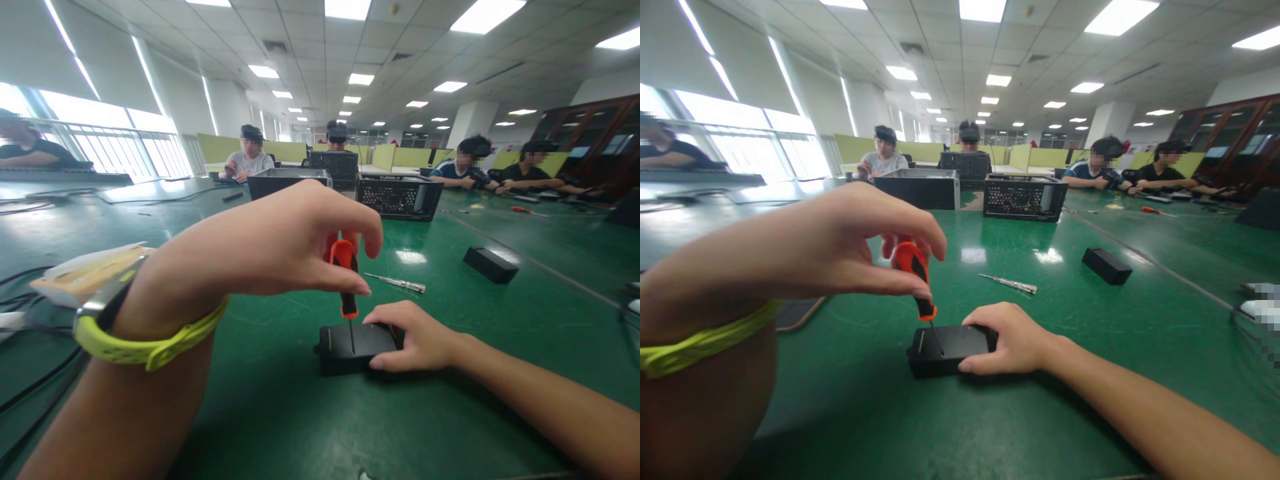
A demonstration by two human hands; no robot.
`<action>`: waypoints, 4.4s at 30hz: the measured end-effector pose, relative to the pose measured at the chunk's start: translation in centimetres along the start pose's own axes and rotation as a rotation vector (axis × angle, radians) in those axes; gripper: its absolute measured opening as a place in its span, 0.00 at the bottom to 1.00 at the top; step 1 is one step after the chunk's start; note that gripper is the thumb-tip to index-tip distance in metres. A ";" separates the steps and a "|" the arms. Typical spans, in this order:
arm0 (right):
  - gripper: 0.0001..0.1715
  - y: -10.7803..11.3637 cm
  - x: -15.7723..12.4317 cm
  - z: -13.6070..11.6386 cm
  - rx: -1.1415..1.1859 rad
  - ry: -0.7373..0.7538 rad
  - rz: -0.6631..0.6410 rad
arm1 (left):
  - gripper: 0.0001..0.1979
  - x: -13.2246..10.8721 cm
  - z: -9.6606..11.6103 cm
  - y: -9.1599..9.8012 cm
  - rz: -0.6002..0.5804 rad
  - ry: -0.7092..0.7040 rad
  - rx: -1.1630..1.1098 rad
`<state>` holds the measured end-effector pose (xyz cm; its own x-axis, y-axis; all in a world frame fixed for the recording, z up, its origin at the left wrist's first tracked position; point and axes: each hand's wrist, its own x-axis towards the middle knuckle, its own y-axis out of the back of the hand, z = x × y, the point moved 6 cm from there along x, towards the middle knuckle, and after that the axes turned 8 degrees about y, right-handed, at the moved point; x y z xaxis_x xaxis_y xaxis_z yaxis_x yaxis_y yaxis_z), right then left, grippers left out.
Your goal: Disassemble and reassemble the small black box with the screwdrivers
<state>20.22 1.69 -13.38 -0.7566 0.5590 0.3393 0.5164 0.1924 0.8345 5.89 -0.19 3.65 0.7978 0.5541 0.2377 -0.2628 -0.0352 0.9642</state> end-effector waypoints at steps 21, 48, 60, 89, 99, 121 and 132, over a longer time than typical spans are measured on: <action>0.26 -0.2 -0.2 0.2 0.008 -0.001 -0.018 | 0.12 -0.7 -0.2 0.7 0.003 -0.044 -0.087; 0.27 -0.3 0.0 -0.1 -0.006 -0.003 -0.013 | 0.13 -0.4 0.1 0.6 0.065 0.007 0.004; 0.27 -0.2 0.0 0.0 -0.005 0.000 -0.016 | 0.14 -0.4 0.3 0.5 0.042 -0.004 0.006; 0.27 -0.2 -0.1 0.0 -0.009 0.017 -0.013 | 0.14 -0.7 0.4 0.4 0.009 -0.045 -0.039; 0.27 -0.3 0.0 0.1 -0.005 0.002 -0.015 | 0.15 -0.2 0.2 0.2 0.070 -0.003 0.038; 0.22 5.8 -4.6 13.9 -0.424 -0.580 0.131 | 0.10 0.5 0.2 -1.5 0.091 -0.062 0.014; 0.18 8.5 -4.2 10.7 0.096 -0.498 0.532 | 0.08 2.2 1.1 -1.0 0.518 0.077 -0.094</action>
<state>32.09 9.58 -12.34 -0.1332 0.8924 0.4311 0.8133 -0.1501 0.5621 8.50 0.16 3.35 0.5095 0.5436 0.6670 -0.6621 -0.2474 0.7074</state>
